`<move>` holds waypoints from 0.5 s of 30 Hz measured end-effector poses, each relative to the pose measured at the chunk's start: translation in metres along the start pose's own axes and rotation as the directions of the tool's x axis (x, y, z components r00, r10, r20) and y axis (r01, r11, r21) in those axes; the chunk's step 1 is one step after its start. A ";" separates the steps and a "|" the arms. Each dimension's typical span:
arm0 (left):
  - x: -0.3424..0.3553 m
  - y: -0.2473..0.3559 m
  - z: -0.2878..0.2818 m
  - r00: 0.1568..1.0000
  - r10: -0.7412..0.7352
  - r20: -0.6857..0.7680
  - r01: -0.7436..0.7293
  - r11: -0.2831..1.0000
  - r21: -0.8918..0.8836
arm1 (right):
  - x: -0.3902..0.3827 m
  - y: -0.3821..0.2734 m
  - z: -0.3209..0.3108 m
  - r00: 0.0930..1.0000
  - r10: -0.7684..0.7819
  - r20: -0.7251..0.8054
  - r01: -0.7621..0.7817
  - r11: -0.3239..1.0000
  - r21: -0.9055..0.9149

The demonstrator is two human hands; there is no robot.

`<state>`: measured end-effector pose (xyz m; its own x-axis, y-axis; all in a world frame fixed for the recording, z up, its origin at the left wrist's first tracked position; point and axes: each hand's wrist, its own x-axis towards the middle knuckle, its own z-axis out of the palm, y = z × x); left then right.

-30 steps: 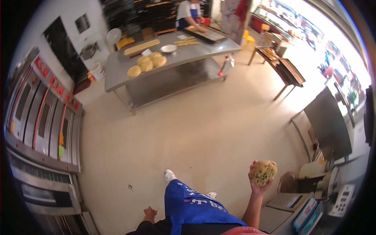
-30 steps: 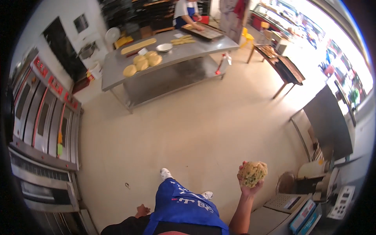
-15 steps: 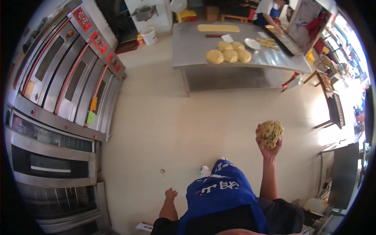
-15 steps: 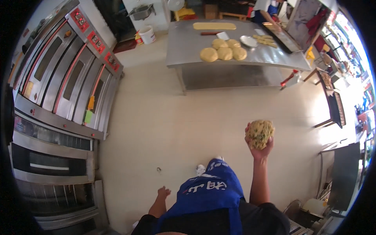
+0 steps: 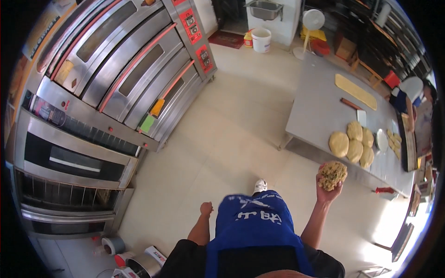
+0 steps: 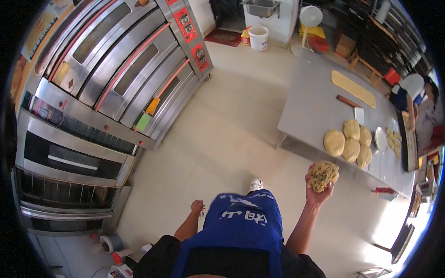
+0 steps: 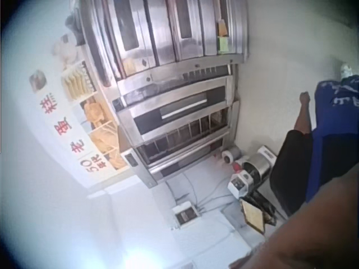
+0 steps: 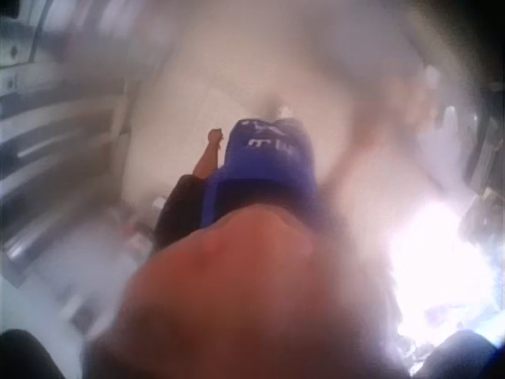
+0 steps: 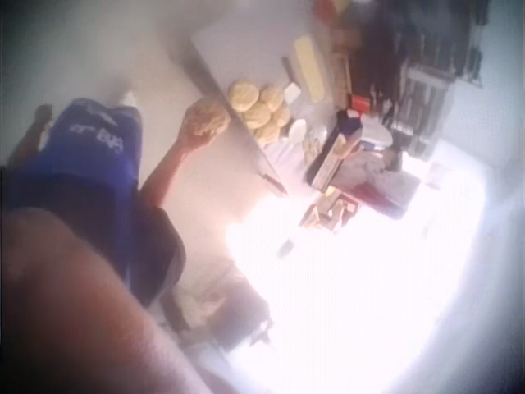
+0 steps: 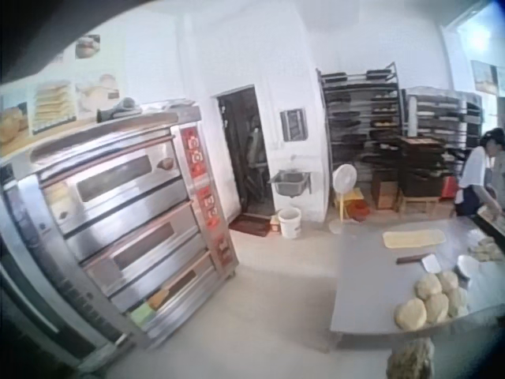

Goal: The person walks to a bowl, takes out filling by hand, and places it on a strip of dough on a metal table. They spread the filling across the dough, roll the dough over the filling, and use a scraper to cut the roll.

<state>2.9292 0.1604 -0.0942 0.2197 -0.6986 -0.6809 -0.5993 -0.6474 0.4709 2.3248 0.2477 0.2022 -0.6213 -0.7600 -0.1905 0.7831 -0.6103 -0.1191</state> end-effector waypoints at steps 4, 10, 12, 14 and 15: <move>0.058 0.069 -0.023 0.921 -0.374 0.111 0.390 0.883 -0.262 | 0.162 0.047 0.036 0.998 0.018 0.062 -0.012 0.996 -0.088; 0.215 0.205 -0.022 0.849 -0.481 0.218 0.523 0.824 -0.220 | 0.389 0.127 0.069 0.986 -0.167 0.020 0.168 0.978 -0.119; 0.284 0.269 -0.029 0.801 -0.514 0.307 0.566 0.817 -0.110 | 0.442 0.146 0.073 0.978 -0.208 0.015 0.209 0.976 -0.060; 0.341 0.347 -0.032 0.746 -0.550 0.376 0.593 0.806 0.002 | 0.488 0.175 0.102 0.957 -0.289 -0.037 0.284 0.953 -0.105; 0.381 0.377 -0.044 0.769 -0.475 0.428 0.568 0.815 -0.116 | 0.509 0.183 0.113 0.923 -0.373 -0.090 0.360 0.923 -0.133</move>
<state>2.8208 -0.3630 -0.1520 0.1240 -0.0995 -0.9873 -0.2745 -0.9596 0.0623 2.1495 -0.2761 0.1940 -0.8637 -0.4540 -0.2189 0.5026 -0.8076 -0.3084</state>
